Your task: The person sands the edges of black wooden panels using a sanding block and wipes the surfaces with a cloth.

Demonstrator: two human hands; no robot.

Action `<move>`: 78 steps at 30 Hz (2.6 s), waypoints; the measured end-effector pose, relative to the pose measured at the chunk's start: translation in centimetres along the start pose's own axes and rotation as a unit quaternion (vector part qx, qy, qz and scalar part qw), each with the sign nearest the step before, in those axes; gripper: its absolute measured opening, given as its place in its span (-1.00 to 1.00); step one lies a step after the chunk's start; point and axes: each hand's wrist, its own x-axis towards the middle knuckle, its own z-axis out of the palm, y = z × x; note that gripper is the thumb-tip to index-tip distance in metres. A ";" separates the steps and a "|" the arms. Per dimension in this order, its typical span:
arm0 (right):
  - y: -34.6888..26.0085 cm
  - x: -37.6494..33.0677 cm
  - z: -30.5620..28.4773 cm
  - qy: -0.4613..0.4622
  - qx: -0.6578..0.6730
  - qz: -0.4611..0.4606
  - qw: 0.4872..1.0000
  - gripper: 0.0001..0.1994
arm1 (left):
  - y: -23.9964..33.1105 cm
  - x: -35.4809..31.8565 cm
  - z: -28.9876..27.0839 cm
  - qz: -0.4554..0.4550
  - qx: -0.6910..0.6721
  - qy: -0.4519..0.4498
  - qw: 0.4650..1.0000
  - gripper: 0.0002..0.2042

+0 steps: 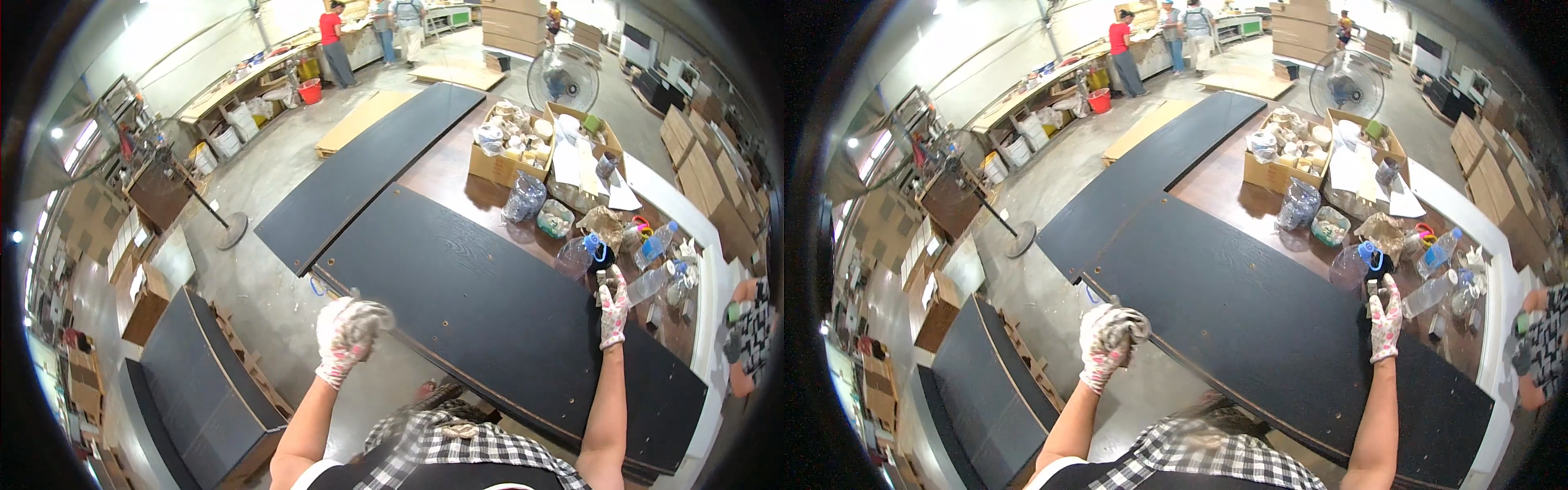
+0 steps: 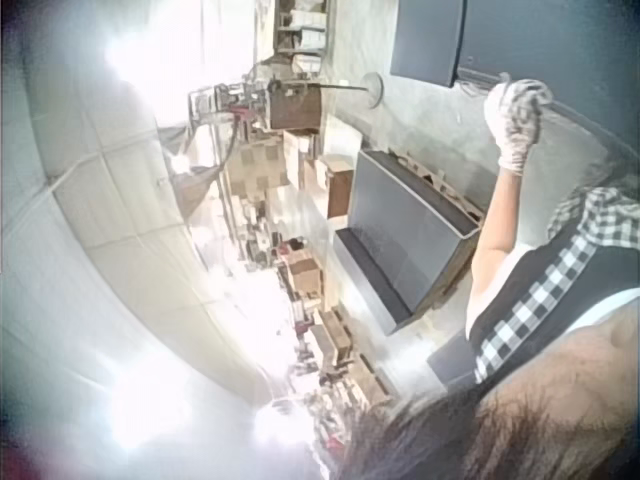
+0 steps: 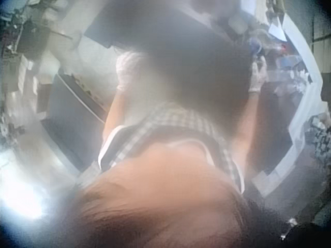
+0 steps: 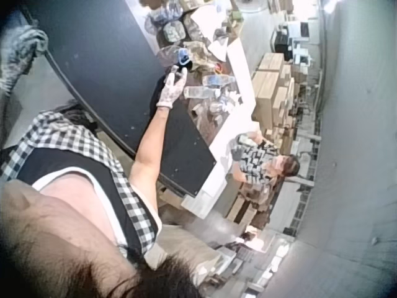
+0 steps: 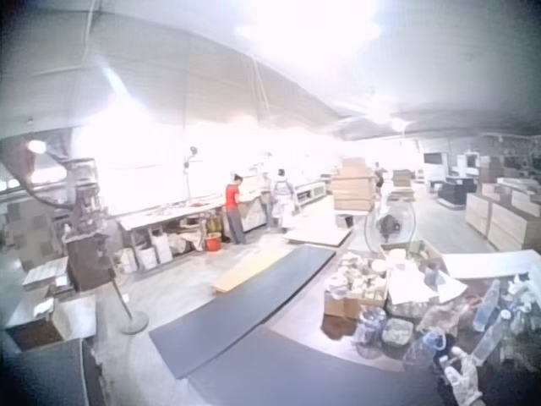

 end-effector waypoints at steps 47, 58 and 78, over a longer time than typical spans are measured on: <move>-11.5 6.8 20.8 -0.161 -0.139 -0.118 0.970 -0.55 | 0.8 0.3 3.0 -0.032 -0.205 -0.072 0.976 -0.61; 0.1 2.4 4.5 0.056 -0.116 -0.138 0.982 -0.51 | 2.9 4.4 10.2 0.130 -0.073 -0.180 0.972 -0.38; -1.6 2.0 6.4 0.007 -0.154 -0.045 0.987 -0.52 | 12.0 -3.3 6.0 0.230 0.117 -0.282 0.924 -0.44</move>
